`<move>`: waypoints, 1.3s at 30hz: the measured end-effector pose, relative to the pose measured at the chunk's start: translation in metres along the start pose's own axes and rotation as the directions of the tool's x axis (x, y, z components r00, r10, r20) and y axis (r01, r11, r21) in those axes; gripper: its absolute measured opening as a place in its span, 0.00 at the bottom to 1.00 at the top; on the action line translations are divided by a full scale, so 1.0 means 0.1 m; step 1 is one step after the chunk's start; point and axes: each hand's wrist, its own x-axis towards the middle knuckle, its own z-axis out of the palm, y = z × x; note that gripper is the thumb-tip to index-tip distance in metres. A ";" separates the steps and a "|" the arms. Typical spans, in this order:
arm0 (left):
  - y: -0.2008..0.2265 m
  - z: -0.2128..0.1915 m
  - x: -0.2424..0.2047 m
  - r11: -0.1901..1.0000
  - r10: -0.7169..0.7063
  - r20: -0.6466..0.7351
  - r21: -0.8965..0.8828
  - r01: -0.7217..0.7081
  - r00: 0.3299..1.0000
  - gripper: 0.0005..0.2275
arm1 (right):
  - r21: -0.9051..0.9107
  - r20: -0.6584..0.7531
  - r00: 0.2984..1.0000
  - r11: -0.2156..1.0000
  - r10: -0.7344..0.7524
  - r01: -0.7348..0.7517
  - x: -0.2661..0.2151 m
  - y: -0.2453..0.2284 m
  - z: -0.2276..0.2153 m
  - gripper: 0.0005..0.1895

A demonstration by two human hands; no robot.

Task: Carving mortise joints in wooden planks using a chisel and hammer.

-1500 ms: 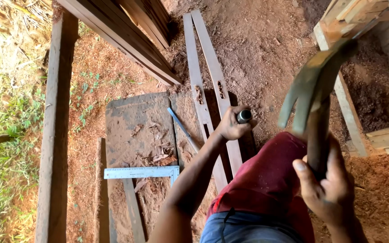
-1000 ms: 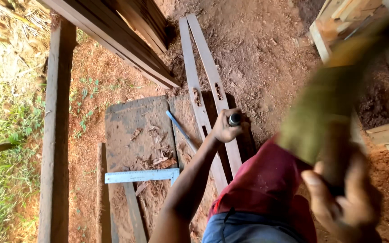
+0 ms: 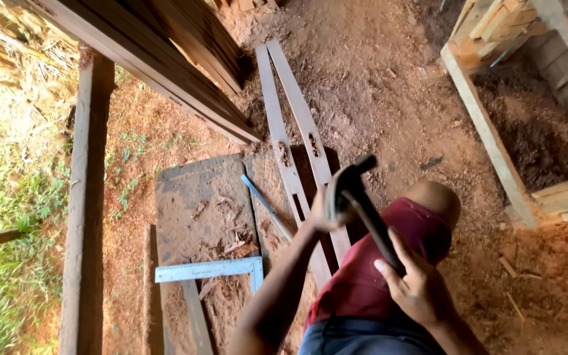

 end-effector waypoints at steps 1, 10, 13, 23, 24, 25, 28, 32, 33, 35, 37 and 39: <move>-0.08 0.06 -0.08 0.999 0.044 0.091 -0.008 -0.043 0.995 0.23 | 0.044 -0.046 0.997 0.997 -0.057 0.059 0.00 0.15 0.08 0.32; -0.14 0.14 0.59 0.988 -0.151 0.043 -0.029 0.152 0.988 0.14 | 0.186 -0.140 0.958 0.957 0.251 -0.224 -0.03 0.39 0.18 0.36; -0.04 -0.07 0.88 0.897 -0.404 -0.083 -0.229 0.377 0.911 0.10 | 0.222 -0.106 0.954 0.942 0.279 -0.251 -0.02 0.38 0.15 0.37; -0.32 -0.09 0.63 0.953 -0.126 -0.076 -0.286 0.099 0.989 0.04 | 0.266 -0.092 0.975 0.949 0.202 -0.171 0.01 0.37 0.21 0.36; -0.31 -0.08 0.63 0.953 -0.128 -0.081 -0.287 0.099 0.989 0.04 | 0.264 -0.087 0.976 0.949 0.200 -0.170 0.01 0.37 0.21 0.36; -0.29 -0.08 0.63 0.961 -0.097 -0.089 -0.267 0.070 0.991 0.04 | 0.257 -0.086 0.979 0.953 0.187 -0.160 0.02 0.37 0.21 0.36; -0.18 -0.09 0.65 0.970 -0.098 -0.080 -0.229 0.077 0.992 0.03 | 0.246 -0.070 0.985 0.959 0.161 -0.139 0.04 0.37 0.22 0.36; -0.06 -0.09 0.69 0.962 -0.220 -0.067 -0.178 0.205 0.973 0.02 | 0.243 -0.073 0.986 0.961 0.151 -0.129 0.07 0.32 0.19 0.36; -0.04 -0.09 0.68 0.962 -0.222 -0.067 -0.179 0.207 0.973 0.02 | 0.243 -0.071 0.986 0.961 0.153 -0.131 0.06 0.32 0.19 0.36; 0.00 -0.09 0.69 0.954 -0.207 -0.049 -0.231 0.190 0.977 0.06 | 0.230 -0.060 0.972 0.951 0.225 -0.206 0.05 0.32 0.18 0.37; -0.04 -0.10 0.69 0.967 -0.177 -0.064 -0.199 0.162 0.982 0.07 | 0.232 -0.064 0.976 0.954 0.209 -0.189 0.06 0.36 0.20 0.36; -0.05 -0.10 0.67 0.977 -0.148 -0.079 -0.166 0.134 0.986 0.08 | 0.233 -0.067 0.979 0.957 0.193 -0.173 0.06 0.38 0.21 0.36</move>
